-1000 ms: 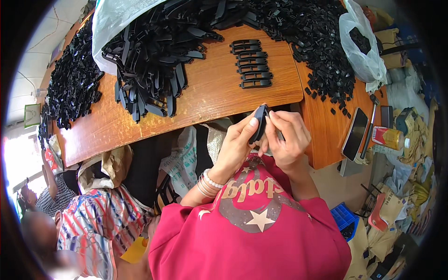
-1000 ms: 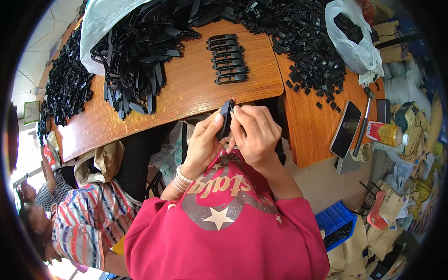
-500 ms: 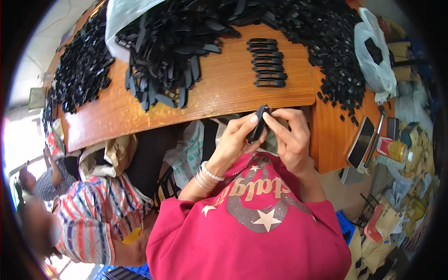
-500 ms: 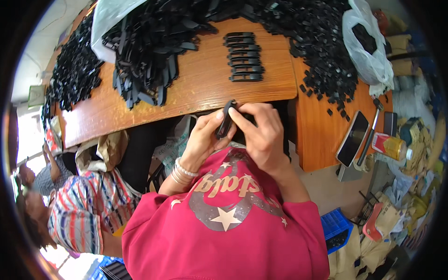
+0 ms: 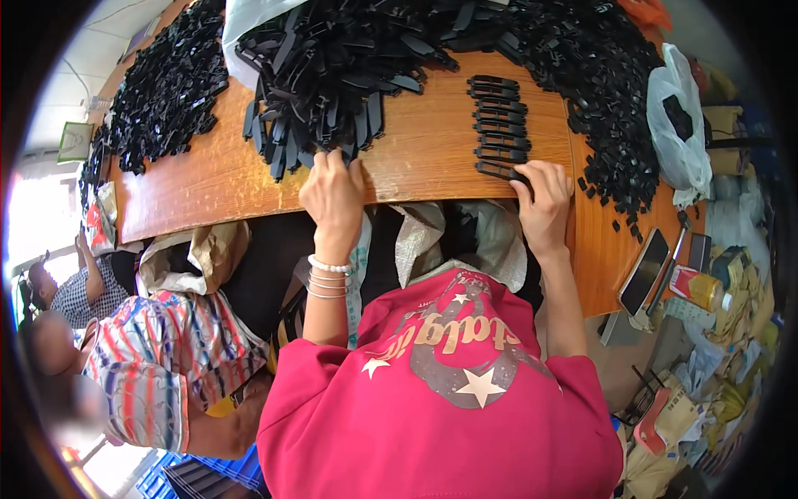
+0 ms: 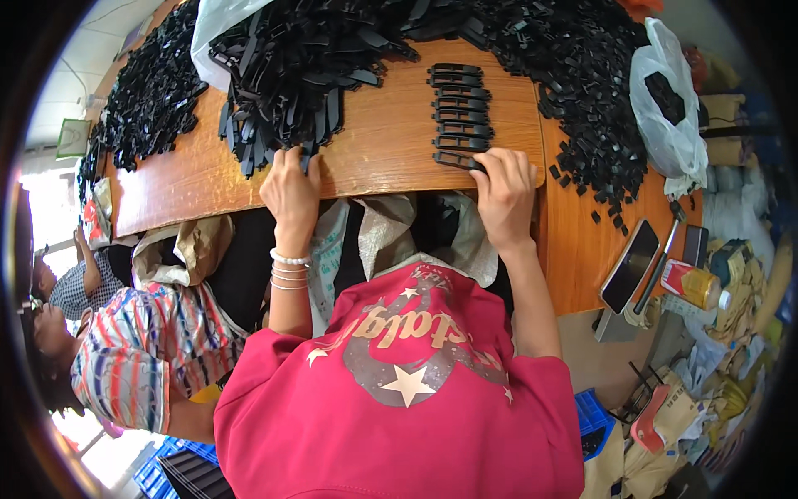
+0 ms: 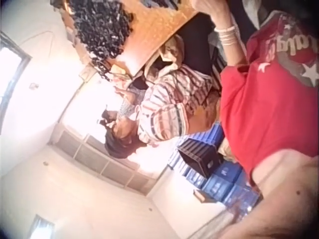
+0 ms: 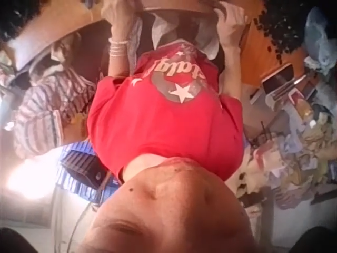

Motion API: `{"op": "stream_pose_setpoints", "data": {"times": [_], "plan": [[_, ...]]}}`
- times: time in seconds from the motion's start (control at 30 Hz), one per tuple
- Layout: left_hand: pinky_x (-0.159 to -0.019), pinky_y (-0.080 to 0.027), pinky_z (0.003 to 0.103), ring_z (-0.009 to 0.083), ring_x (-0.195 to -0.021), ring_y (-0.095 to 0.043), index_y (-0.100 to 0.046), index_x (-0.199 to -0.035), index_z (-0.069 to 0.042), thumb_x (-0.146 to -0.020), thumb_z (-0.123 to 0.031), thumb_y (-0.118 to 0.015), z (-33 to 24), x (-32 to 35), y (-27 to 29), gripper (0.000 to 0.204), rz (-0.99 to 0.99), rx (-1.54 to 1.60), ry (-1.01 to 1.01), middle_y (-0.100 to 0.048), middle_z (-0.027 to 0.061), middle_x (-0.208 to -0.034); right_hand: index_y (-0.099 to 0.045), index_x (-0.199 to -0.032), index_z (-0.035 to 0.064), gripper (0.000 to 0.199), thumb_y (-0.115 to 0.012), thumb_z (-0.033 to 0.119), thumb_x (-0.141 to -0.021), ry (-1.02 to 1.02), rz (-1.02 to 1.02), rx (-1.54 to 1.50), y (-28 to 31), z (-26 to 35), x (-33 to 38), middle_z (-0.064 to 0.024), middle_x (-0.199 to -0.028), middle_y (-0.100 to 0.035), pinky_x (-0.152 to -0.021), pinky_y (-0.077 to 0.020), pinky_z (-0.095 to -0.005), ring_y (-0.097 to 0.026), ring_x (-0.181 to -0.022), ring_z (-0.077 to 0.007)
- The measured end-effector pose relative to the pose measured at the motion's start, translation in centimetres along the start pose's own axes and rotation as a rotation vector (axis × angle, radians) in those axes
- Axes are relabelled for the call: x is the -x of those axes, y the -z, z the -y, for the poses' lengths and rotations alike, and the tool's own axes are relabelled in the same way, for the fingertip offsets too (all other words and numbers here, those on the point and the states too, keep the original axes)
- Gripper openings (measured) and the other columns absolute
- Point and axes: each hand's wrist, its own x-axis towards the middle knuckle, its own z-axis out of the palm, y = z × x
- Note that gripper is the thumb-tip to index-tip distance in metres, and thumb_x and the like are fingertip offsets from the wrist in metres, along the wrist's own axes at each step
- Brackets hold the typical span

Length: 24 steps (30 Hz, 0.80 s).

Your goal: Assemble small black plastic components by hand and tap them into position using a small hammer.

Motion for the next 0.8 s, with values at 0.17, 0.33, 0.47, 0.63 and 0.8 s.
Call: {"op": "stream_pose_setpoints", "data": {"times": [0.17,0.33,0.47,0.63,0.8], "plan": [[-0.057,-0.048,0.04,0.0329,-0.067,-0.063,-0.062,-0.105,-0.005,-0.085,-0.013,-0.062,-0.7,1.4,-0.4,0.021,0.053,0.164,-0.058,-0.062,0.0126,-0.085,-0.063,-0.096,0.0061,0.023,-0.072,0.004,-0.075,-0.034,-0.057,-0.005,-1.5,-0.5,-0.7,-0.0057,-0.094,-0.058,-0.079,-0.0394,-0.0386,-0.054,-0.093,-0.0261],[-0.068,-0.05,0.042,0.0346,-0.079,-0.061,-0.064,-0.107,-0.009,-0.083,-0.006,-0.056,-2.1,1.9,-0.1,0.026,0.072,0.463,-0.019,-0.058,0.0154,-0.091,-0.062,-0.104,0.006,0.028,-0.071,0.006,-0.077,-0.089,-0.096,0.011,-1.1,0.2,-1.3,-0.0083,-0.1,-0.058,-0.083,-0.0401,-0.04,-0.054,-0.098,-0.0275],[-0.062,-0.048,0.038,0.0306,-0.068,-0.061,-0.066,-0.097,-0.008,-0.09,-0.02,-0.063,-2.4,1.9,-0.7,0.014,0.046,0.508,0.167,-0.06,0.0132,-0.087,-0.063,-0.099,0.006,0.015,-0.064,0.006,-0.085,-0.224,-0.213,0.079,0.6,-2.5,0.9,-0.0096,-0.095,-0.059,-0.083,-0.0429,-0.0396,-0.056,-0.094,-0.0283],[-0.057,-0.045,0.027,0.014,-0.057,-0.055,-0.061,-0.09,0.002,-0.079,-0.02,-0.078,-2.0,1.7,-0.8,0.03,-0.002,0.657,0.392,-0.058,0.0054,-0.064,-0.069,-0.093,0.0059,0.016,-0.073,0.013,-0.079,-0.397,-0.204,0.279,3.1,-6.1,3.1,-0.0051,-0.088,-0.056,-0.079,-0.0407,-0.0378,-0.054,-0.088,-0.0246],[-0.055,-0.041,0.024,0.0112,-0.055,-0.048,-0.056,-0.066,0.002,-0.078,-0.018,-0.079,-0.9,2.1,-0.9,0.034,0.159,0.772,0.518,-0.054,0.0042,-0.065,-0.07,-0.092,0.0056,0.015,-0.074,0.012,-0.079,-0.388,-0.215,0.312,3.1,-6.8,3.3,-0.0042,-0.088,-0.056,-0.081,-0.04,-0.038,-0.053,-0.088,-0.0239]]}}
